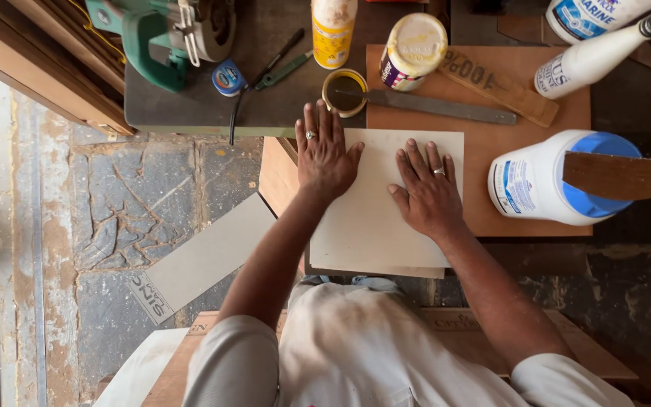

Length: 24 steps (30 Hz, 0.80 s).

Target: Applying adhesive to a laminate piece and a wooden surface to bond them together.

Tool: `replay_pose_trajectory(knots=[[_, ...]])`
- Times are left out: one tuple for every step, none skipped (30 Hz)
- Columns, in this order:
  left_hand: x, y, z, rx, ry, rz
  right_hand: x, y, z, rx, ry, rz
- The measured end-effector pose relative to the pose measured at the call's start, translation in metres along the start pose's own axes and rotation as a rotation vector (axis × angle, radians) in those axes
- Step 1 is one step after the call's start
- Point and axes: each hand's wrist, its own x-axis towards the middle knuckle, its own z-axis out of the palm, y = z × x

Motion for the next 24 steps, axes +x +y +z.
replay_pose_trajectory(knots=[[-0.001, -0.001, -0.001, 0.049, -0.018, 0.061, 0.000, -0.002, -0.001, 0.006, -0.010, 0.004], [-0.007, 0.001, 0.001, 0.049, -0.024, 0.056, 0.000, -0.002, -0.001, 0.010, -0.016, 0.002], [-0.013, 0.002, 0.002, 0.058, -0.044, 0.094, 0.000, -0.002, -0.001, 0.011, -0.008, 0.000], [-0.019, 0.003, 0.003, 0.068, -0.062, 0.132, 0.001, -0.002, -0.001, 0.012, 0.002, -0.004], [-0.033, 0.004, 0.007, 0.068, -0.066, 0.125, 0.000, -0.002, 0.000, 0.017, -0.003, -0.008], [-0.048, 0.005, 0.010, 0.075, -0.089, 0.160, 0.000, -0.002, 0.001, 0.012, 0.002, -0.005], [-0.062, 0.006, 0.013, 0.081, -0.113, 0.194, 0.000, -0.001, 0.001, 0.007, 0.007, -0.003], [-0.078, 0.006, 0.019, 0.084, -0.114, 0.191, 0.000, -0.002, 0.002, 0.011, 0.007, -0.005], [-0.093, 0.007, 0.024, 0.094, -0.119, 0.208, 0.000, -0.002, 0.003, 0.012, 0.009, 0.000], [-0.108, 0.008, 0.030, 0.103, -0.123, 0.229, -0.001, -0.001, 0.003, 0.009, 0.014, 0.006], [-0.119, 0.009, 0.033, 0.106, -0.122, 0.229, -0.002, -0.001, 0.005, 0.010, 0.016, 0.006], [-0.128, 0.010, 0.037, 0.109, -0.153, 0.241, -0.002, 0.000, 0.006, 0.015, 0.021, 0.000], [-0.137, 0.011, 0.041, 0.112, -0.184, 0.253, -0.001, 0.002, 0.008, 0.021, 0.027, -0.006], [-0.132, 0.015, 0.042, 0.114, -0.180, 0.252, 0.000, 0.003, 0.007, 0.020, 0.031, -0.008], [-0.126, 0.019, 0.043, 0.124, -0.180, 0.261, 0.001, 0.004, 0.007, 0.019, 0.034, -0.010], [-0.125, 0.022, 0.044, 0.133, -0.190, 0.265, -0.001, 0.002, 0.008, 0.024, 0.029, -0.012], [-0.111, 0.025, 0.043, 0.134, -0.195, 0.260, -0.001, 0.001, 0.007, 0.029, 0.024, -0.013], [-0.096, 0.029, 0.041, 0.130, -0.195, 0.277, -0.001, 0.001, 0.006, 0.030, 0.032, -0.009], [-0.081, 0.032, 0.040, 0.126, -0.194, 0.294, -0.001, 0.001, 0.004, 0.031, 0.040, -0.005], [-0.064, 0.028, 0.035, 0.124, -0.193, 0.300, -0.001, 0.001, 0.004, 0.026, 0.041, 0.000], [-0.047, 0.024, 0.030, 0.136, -0.127, 0.252, -0.001, 0.002, 0.003, 0.008, 0.024, -0.003], [-0.032, 0.019, 0.025, 0.148, -0.060, 0.203, -0.002, 0.001, 0.002, -0.010, 0.009, -0.005], [-0.031, 0.013, 0.017, 0.147, -0.059, 0.208, -0.003, 0.001, 0.003, -0.013, 0.011, -0.001], [-0.028, 0.008, 0.008, 0.076, -0.005, 0.123, -0.004, 0.001, 0.004, -0.001, 0.030, -0.005]])
